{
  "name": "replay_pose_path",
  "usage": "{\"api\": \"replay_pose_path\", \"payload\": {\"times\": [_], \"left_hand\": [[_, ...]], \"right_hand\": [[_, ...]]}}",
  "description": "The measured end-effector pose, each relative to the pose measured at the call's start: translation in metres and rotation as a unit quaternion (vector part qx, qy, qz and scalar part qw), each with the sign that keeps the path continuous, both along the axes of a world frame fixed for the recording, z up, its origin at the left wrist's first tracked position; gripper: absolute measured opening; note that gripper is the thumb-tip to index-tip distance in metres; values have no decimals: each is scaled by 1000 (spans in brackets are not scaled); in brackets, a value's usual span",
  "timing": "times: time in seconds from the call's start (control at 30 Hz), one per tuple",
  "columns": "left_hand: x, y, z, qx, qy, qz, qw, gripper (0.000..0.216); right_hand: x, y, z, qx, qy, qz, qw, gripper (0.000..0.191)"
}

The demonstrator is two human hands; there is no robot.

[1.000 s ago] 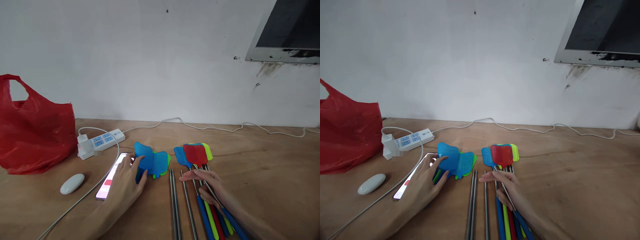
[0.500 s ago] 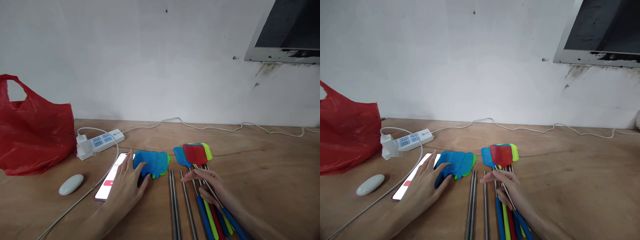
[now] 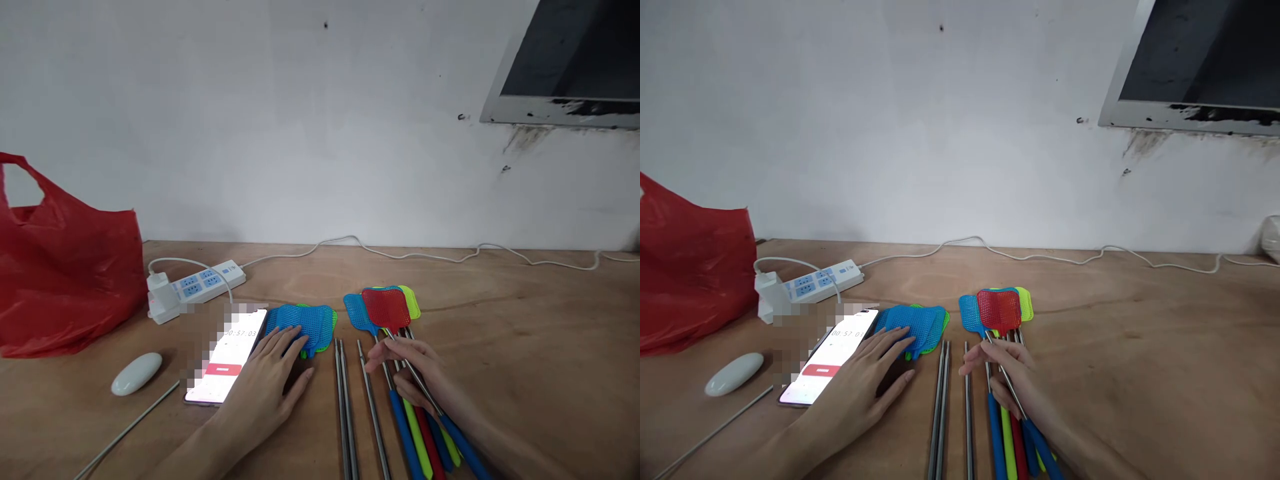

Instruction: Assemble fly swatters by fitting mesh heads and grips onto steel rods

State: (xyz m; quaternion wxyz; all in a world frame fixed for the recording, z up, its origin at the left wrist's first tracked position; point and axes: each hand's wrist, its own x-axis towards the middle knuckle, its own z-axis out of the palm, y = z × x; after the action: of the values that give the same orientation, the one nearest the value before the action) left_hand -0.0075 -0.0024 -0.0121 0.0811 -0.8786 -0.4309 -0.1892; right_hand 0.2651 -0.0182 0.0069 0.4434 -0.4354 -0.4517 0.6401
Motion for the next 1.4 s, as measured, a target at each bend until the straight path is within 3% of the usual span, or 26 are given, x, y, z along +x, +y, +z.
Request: {"api": "replay_pose_path", "payload": {"times": [0.27, 0.53, 0.7, 0.8, 1.03, 1.2, 1.4], "left_hand": [[-2, 1, 0, -2, -36, 33, 999, 35], [-1, 0, -2, 5, -25, 35, 999, 35], [-3, 1, -2, 18, -32, 30, 999, 38], [-1, -1, 4, 15, -60, 12, 998, 36], [9, -13, 22, -80, -105, -92, 987, 19], [12, -17, 24, -118, -117, -115, 979, 19], [13, -19, 24, -154, -91, -126, 976, 20]], "right_hand": [[-3, 1, -3, -3, 4, 15, 1000, 48], [-9, -5, 8, -43, 19, -102, 994, 51], [-9, -4, 6, -54, 49, -126, 989, 50], [-9, -3, 6, -31, 71, -138, 987, 48], [-8, -1, 8, -2, 97, -147, 984, 43], [-7, -1, 5, 14, 97, -154, 983, 41], [-2, -1, 4, 64, 72, -249, 964, 40]]}}
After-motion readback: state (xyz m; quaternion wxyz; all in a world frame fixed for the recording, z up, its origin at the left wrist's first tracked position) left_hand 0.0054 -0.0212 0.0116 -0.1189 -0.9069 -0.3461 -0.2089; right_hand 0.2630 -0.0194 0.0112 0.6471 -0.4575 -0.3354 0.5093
